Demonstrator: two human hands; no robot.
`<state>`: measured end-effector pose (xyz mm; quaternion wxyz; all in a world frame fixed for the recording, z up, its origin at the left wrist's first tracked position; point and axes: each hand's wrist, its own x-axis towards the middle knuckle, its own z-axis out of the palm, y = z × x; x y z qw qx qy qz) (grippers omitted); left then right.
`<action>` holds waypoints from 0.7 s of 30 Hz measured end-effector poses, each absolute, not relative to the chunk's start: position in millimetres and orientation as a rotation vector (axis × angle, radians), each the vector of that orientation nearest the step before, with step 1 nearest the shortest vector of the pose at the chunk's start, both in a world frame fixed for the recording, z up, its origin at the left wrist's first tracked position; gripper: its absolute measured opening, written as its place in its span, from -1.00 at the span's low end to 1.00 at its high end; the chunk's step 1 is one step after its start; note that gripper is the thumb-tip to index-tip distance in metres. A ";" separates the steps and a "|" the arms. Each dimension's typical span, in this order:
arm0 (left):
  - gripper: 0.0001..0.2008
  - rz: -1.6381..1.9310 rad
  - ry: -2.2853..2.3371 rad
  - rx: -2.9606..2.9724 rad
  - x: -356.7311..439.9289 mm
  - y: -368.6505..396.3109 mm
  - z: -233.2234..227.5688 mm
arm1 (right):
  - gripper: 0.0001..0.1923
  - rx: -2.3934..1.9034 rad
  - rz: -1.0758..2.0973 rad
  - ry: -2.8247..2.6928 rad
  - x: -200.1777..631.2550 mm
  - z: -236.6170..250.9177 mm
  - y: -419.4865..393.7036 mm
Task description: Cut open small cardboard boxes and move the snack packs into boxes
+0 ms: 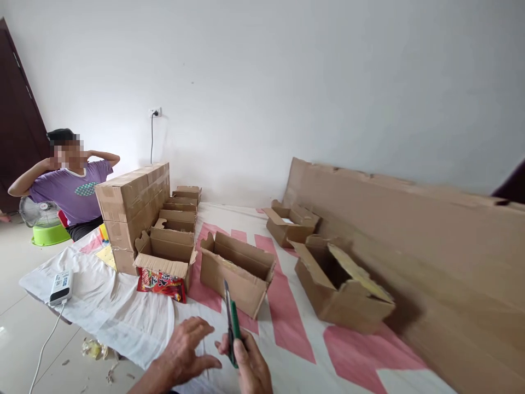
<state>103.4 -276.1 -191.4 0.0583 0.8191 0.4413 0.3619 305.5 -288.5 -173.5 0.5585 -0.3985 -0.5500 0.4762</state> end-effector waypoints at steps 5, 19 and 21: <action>-0.66 0.948 1.378 2.356 125.1 -286.8 -168.0 | -0.43 -0.926 1.171 -1.238 283.5 -167.9 -288.5; -0.67 0.661 1.030 2.042 87.0 -295.0 -131.2 | -0.40 -0.851 1.376 -1.267 283.6 -144.4 -298.0; -0.68 0.762 1.146 1.971 73.9 -292.6 -137.6 | -0.41 -0.845 1.308 -1.365 284.4 -125.4 -291.3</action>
